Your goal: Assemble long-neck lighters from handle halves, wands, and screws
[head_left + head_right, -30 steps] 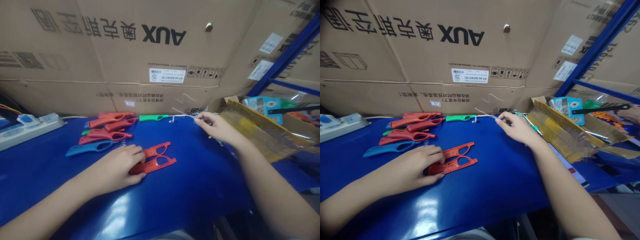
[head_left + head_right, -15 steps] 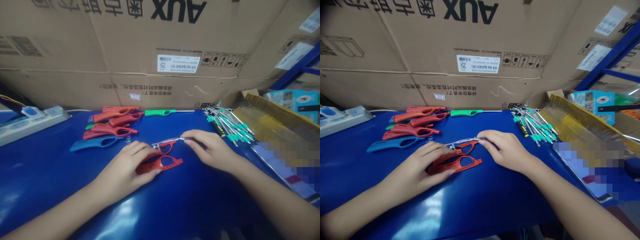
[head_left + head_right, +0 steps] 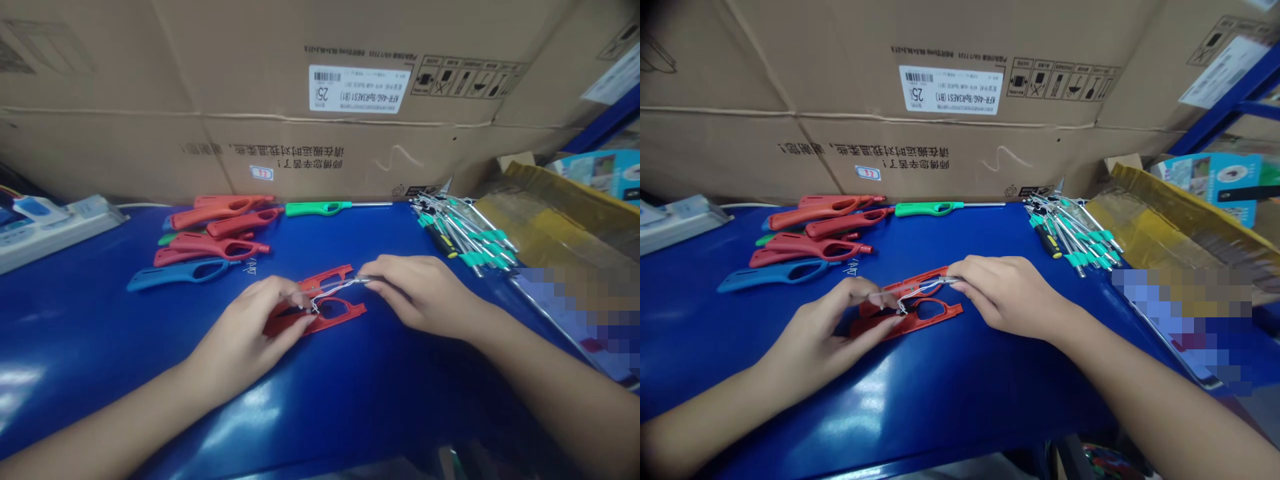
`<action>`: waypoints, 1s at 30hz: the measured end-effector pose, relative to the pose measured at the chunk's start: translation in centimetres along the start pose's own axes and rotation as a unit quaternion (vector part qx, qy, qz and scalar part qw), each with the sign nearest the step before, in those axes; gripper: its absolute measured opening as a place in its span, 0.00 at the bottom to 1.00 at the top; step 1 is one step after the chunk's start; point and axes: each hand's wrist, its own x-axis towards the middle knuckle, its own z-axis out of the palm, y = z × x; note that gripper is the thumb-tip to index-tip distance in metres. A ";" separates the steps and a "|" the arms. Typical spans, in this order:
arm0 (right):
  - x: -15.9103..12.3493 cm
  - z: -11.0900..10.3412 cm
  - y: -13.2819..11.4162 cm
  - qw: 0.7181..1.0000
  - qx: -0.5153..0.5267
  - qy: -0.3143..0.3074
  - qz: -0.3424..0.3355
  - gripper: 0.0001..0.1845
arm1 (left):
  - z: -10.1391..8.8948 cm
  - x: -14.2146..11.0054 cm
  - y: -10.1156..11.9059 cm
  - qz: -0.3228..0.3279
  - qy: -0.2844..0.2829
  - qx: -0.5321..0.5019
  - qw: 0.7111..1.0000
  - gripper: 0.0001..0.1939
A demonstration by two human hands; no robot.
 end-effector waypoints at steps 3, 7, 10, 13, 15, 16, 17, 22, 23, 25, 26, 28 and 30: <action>0.0 0.2 0.0 1.000 0.004 -0.006 0.002 0.11 | 0.1 0.1 0.1 0.006 -0.001 0.003 1.000 0.10; -0.1 0.3 -0.1 1.000 0.010 -0.006 0.003 0.11 | 0.3 0.0 -0.1 0.018 0.015 -0.005 1.000 0.10; -0.1 0.2 -0.1 1.000 0.005 -0.027 0.011 0.12 | 0.3 -0.3 -0.2 0.025 0.025 -0.030 0.999 0.11; 0.0 0.1 0.0 0.998 -0.001 -0.066 0.018 0.13 | 0.2 -0.5 -0.2 0.036 0.026 -0.035 0.998 0.13; 0.1 0.1 0.2 0.995 0.002 -0.094 0.024 0.13 | 0.1 -0.5 -0.1 0.049 0.027 -0.022 0.998 0.13; 0.1 0.1 0.3 0.994 0.007 -0.108 0.025 0.13 | 0.1 -0.4 0.0 0.055 0.028 -0.014 0.998 0.13; 0.1 0.1 0.4 0.992 0.015 -0.121 0.025 0.12 | 0.0 -0.4 0.0 0.061 0.031 -0.006 0.998 0.12; -0.1 0.1 0.5 0.985 0.055 -0.163 -0.003 0.08 | -0.5 0.0 0.2 0.073 0.038 0.022 0.996 0.10; -0.1 0.1 0.4 0.985 0.060 -0.163 -0.008 0.08 | -0.6 0.1 0.1 0.074 0.035 0.025 0.996 0.10; -0.2 0.1 0.3 0.984 0.071 -0.160 -0.016 0.08 | -0.7 0.2 -0.1 0.073 0.029 0.027 0.997 0.09; -0.2 0.1 0.3 0.984 0.079 -0.158 -0.019 0.08 | -0.7 0.2 -0.2 0.072 0.027 0.025 0.997 0.08; -0.2 -0.1 0.2 0.983 0.095 -0.155 -0.023 0.08 | -0.7 0.3 -0.5 0.068 0.021 0.017 0.997 0.08; -0.2 -0.2 0.2 0.982 0.108 -0.151 -0.024 0.08 | -0.6 0.3 -0.9 0.064 0.010 0.009 0.998 0.09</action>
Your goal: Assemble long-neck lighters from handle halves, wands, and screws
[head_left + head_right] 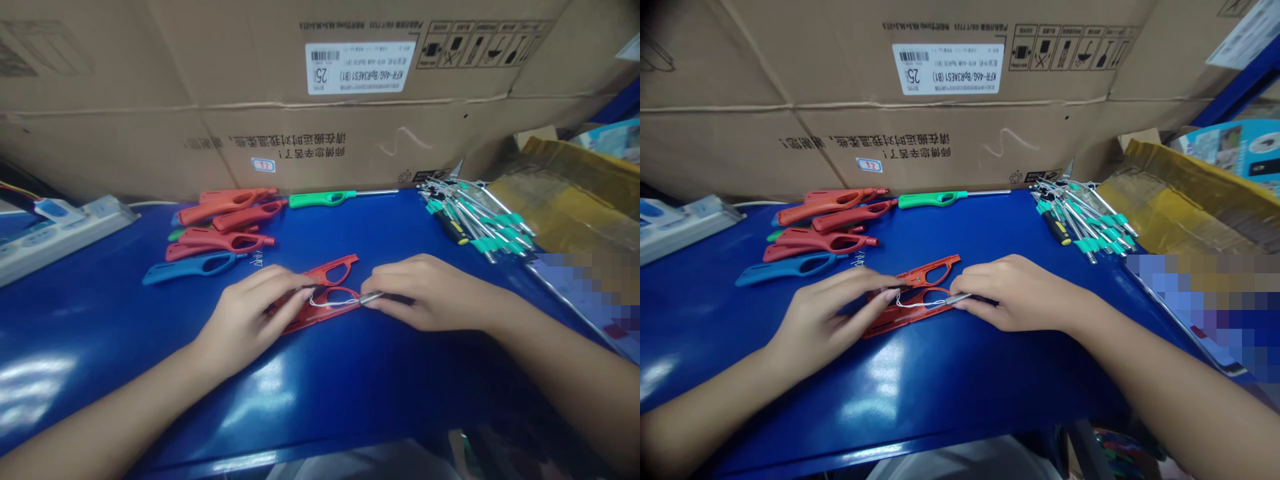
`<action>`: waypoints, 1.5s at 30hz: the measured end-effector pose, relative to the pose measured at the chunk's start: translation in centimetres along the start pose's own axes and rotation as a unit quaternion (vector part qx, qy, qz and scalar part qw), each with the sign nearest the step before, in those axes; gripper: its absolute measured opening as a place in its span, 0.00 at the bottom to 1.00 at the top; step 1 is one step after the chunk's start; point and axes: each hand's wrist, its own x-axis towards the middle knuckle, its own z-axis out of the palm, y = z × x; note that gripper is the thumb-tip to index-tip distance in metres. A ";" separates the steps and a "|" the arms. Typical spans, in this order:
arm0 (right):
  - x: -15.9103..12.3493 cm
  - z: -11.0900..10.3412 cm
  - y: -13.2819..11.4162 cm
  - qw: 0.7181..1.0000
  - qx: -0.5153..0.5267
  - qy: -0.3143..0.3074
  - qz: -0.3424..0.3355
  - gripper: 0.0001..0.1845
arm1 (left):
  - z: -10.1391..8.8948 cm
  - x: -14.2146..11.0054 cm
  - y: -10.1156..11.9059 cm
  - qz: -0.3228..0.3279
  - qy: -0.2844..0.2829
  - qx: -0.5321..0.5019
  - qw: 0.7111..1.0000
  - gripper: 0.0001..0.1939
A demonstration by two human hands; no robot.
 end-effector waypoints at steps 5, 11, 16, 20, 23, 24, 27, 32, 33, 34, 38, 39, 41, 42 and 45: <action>-0.1 -0.4 0.1 1.000 0.006 0.010 0.008 0.08 | 0.1 0.1 -0.3 0.007 -0.032 -0.013 0.999 0.11; -0.2 -0.6 0.2 0.998 0.026 -0.005 0.057 0.04 | 0.1 0.2 -0.4 0.027 -0.059 0.006 0.998 0.11; -0.1 -0.5 0.5 0.998 0.007 -0.025 0.049 0.08 | 0.3 0.2 -0.5 0.031 -0.076 0.006 0.997 0.11; -0.2 -0.4 0.6 0.998 -0.018 -0.035 0.046 0.10 | 0.4 0.1 -0.5 0.028 -0.084 0.000 0.996 0.11; -0.2 -0.5 0.5 0.998 -0.028 -0.043 0.046 0.10 | 0.5 0.1 -0.5 0.023 -0.090 0.000 0.996 0.11; -0.2 -0.6 0.5 0.997 -0.030 -0.045 0.046 0.10 | 0.5 0.1 -0.5 0.021 -0.092 0.000 0.996 0.11; -0.3 -0.7 0.4 0.997 -0.033 -0.044 0.045 0.10 | 0.5 0.0 -0.4 0.014 -0.098 -0.005 0.995 0.12; -0.5 -0.7 0.6 0.998 -0.040 -0.039 0.042 0.11 | 0.3 0.1 -0.2 0.018 -0.118 0.015 0.993 0.14; -0.6 -0.7 0.7 0.997 -0.047 -0.038 0.039 0.11 | 0.3 0.1 -0.2 0.021 -0.118 0.018 0.993 0.14; -0.6 -0.7 0.8 0.997 -0.058 -0.037 0.034 0.11 | 0.3 0.1 -0.2 0.023 -0.118 0.020 0.993 0.14; -0.8 -0.6 0.8 0.994 -0.103 -0.034 0.015 0.13 | 0.3 0.1 -0.3 0.025 -0.116 0.024 0.993 0.13; -0.7 -0.6 0.8 0.993 -0.110 -0.035 0.013 0.14 | 0.3 0.1 -0.4 0.025 -0.117 0.024 0.993 0.12; -0.7 -0.6 0.6 0.992 -0.122 -0.039 0.012 0.15 | 0.2 0.2 -0.3 0.022 -0.119 0.023 0.992 0.12; -0.6 -0.6 0.5 0.991 -0.129 -0.042 0.012 0.15 | 0.2 0.2 -0.2 0.020 -0.121 0.024 0.992 0.12; -0.5 -0.7 0.2 0.985 -0.162 -0.055 0.009 0.14 | 0.0 0.3 0.0 0.018 -0.132 0.040 0.990 0.14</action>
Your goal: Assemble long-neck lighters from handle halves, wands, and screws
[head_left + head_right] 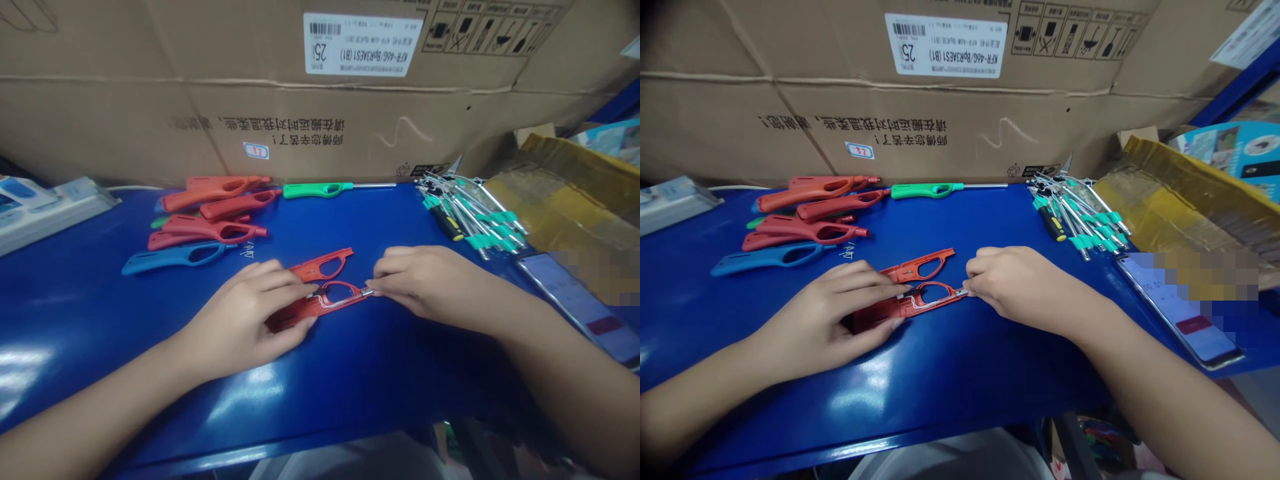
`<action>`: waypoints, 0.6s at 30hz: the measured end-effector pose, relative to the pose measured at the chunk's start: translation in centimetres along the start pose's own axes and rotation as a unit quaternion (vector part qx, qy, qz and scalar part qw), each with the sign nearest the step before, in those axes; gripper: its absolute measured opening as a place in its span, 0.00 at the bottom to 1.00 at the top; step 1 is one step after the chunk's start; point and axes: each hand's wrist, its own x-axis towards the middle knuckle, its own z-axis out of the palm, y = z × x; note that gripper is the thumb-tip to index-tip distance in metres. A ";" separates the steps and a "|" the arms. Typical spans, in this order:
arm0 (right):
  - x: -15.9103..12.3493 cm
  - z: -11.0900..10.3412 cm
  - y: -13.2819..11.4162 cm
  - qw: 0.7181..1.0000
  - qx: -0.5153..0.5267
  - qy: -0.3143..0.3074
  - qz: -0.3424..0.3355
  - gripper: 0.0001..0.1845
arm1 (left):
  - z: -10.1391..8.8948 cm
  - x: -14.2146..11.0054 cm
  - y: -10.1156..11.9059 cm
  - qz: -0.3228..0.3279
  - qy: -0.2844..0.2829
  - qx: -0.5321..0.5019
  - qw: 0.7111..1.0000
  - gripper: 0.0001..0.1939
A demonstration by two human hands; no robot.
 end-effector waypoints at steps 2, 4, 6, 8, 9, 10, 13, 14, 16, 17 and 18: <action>0.0 -0.1 -0.3 1.000 -0.019 -0.008 0.002 0.13 | -0.1 0.0 0.1 0.002 -0.009 0.024 1.000 0.19; 0.0 0.0 -0.6 0.999 -0.032 -0.014 0.006 0.12 | -0.3 -0.1 0.2 0.007 -0.016 0.038 0.999 0.18; 0.0 0.0 -1.1 0.999 -0.049 -0.018 0.001 0.11 | -0.3 -0.1 0.2 0.010 -0.019 0.039 0.999 0.17; 0.1 0.1 -1.6 0.997 -0.072 -0.032 -0.009 0.11 | -0.4 -0.1 0.3 0.009 -0.021 0.032 0.999 0.17; 0.1 0.2 -1.9 0.996 -0.084 -0.041 -0.009 0.12 | -0.4 -0.1 0.3 0.007 -0.022 0.027 0.999 0.16; 0.1 0.2 -2.1 0.995 -0.092 -0.050 -0.003 0.12 | -0.4 -0.1 0.2 0.005 -0.025 0.024 0.999 0.16; 0.0 0.2 -2.1 0.996 -0.053 -0.059 0.032 0.13 | -0.5 0.0 0.2 0.000 -0.027 0.020 0.999 0.16; -0.1 0.2 -2.0 0.997 -0.018 -0.052 0.044 0.11 | -0.5 0.0 0.2 -0.001 -0.027 0.022 0.999 0.17; -0.2 0.2 -1.7 0.996 0.060 -0.024 0.068 0.08 | -0.4 0.0 0.1 -0.003 -0.026 0.028 0.999 0.16; -0.2 0.2 -1.7 0.993 0.093 -0.007 0.079 0.08 | -0.4 0.0 0.1 -0.003 -0.025 0.030 0.999 0.16; -0.2 0.3 -1.7 0.989 0.116 0.010 0.088 0.10 | -0.3 0.0 0.0 -0.003 -0.025 0.030 0.999 0.16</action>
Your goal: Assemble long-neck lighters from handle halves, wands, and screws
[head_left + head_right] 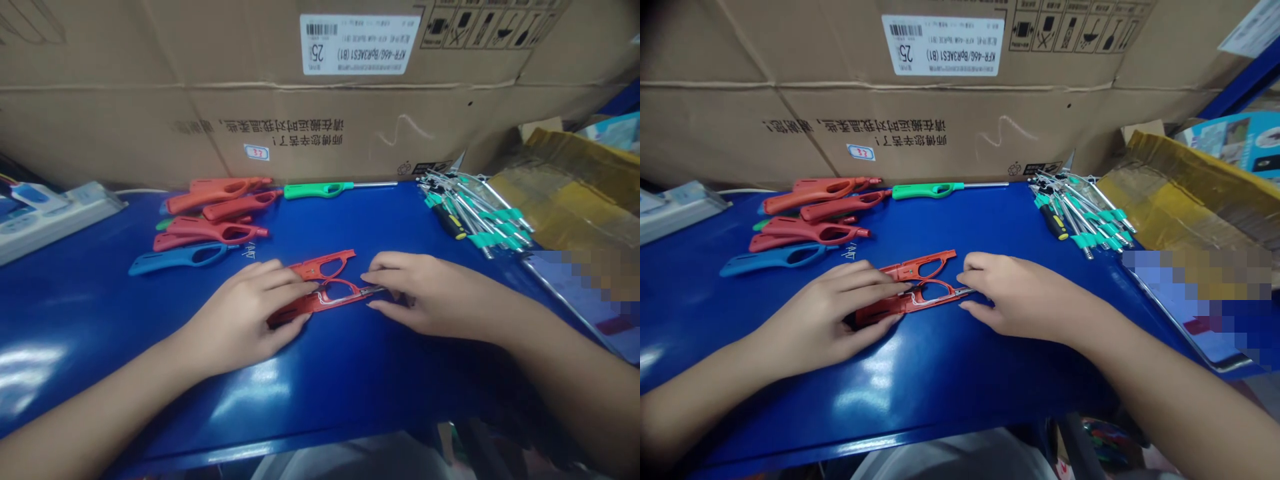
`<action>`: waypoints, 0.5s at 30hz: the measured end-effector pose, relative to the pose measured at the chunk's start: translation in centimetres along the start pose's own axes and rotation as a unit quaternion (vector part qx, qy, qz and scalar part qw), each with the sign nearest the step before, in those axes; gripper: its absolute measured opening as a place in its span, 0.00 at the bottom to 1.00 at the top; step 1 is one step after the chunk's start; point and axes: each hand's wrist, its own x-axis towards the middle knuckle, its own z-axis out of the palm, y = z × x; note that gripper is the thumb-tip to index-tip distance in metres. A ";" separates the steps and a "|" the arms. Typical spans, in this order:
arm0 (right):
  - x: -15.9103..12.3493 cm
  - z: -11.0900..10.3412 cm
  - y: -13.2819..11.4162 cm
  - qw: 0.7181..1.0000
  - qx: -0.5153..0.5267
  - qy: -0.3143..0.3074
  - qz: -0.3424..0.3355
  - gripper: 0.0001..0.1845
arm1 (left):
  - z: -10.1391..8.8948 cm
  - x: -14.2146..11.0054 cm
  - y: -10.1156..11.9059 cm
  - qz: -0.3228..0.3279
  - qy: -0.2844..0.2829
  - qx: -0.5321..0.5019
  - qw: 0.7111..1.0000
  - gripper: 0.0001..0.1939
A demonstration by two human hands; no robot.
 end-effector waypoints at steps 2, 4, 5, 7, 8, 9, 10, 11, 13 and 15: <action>0.2 0.3 -0.2 1.000 0.018 0.024 -0.002 0.13 | 0.1 0.0 0.0 0.000 0.001 -0.003 1.000 0.16; 0.4 0.7 -0.6 0.999 -0.004 0.029 -0.018 0.12 | 0.2 -0.1 0.0 0.000 0.005 -0.008 1.000 0.16; 0.6 0.9 -0.8 0.999 -0.025 0.027 -0.028 0.10 | 0.3 -0.2 0.0 0.001 0.007 -0.011 1.000 0.16; 0.9 1.3 -0.9 0.997 -0.058 0.019 -0.038 0.07 | 0.3 -0.2 0.0 0.000 0.010 -0.014 1.000 0.16; 1.0 1.4 -0.9 0.997 -0.063 0.014 -0.039 0.07 | 0.3 -0.3 0.0 0.001 0.012 -0.014 1.000 0.16; 1.0 1.5 -0.8 0.997 -0.059 0.010 -0.039 0.07 | 0.3 -0.3 0.0 0.000 0.011 -0.014 1.000 0.16; 1.1 1.6 -0.7 0.998 -0.051 0.008 -0.038 0.07 | 0.3 -0.3 0.0 0.000 0.011 -0.014 1.000 0.16; 1.1 1.7 -0.6 0.999 -0.040 0.006 -0.036 0.07 | 0.3 -0.3 0.1 0.001 0.010 -0.015 1.000 0.16; 1.2 1.8 -0.4 0.999 -0.015 0.005 -0.031 0.06 | 0.4 -0.2 0.1 0.002 0.011 -0.018 1.000 0.16; 1.2 1.9 -0.3 0.999 0.017 0.011 -0.026 0.05 | 0.4 -0.2 0.0 0.003 0.009 -0.020 1.000 0.17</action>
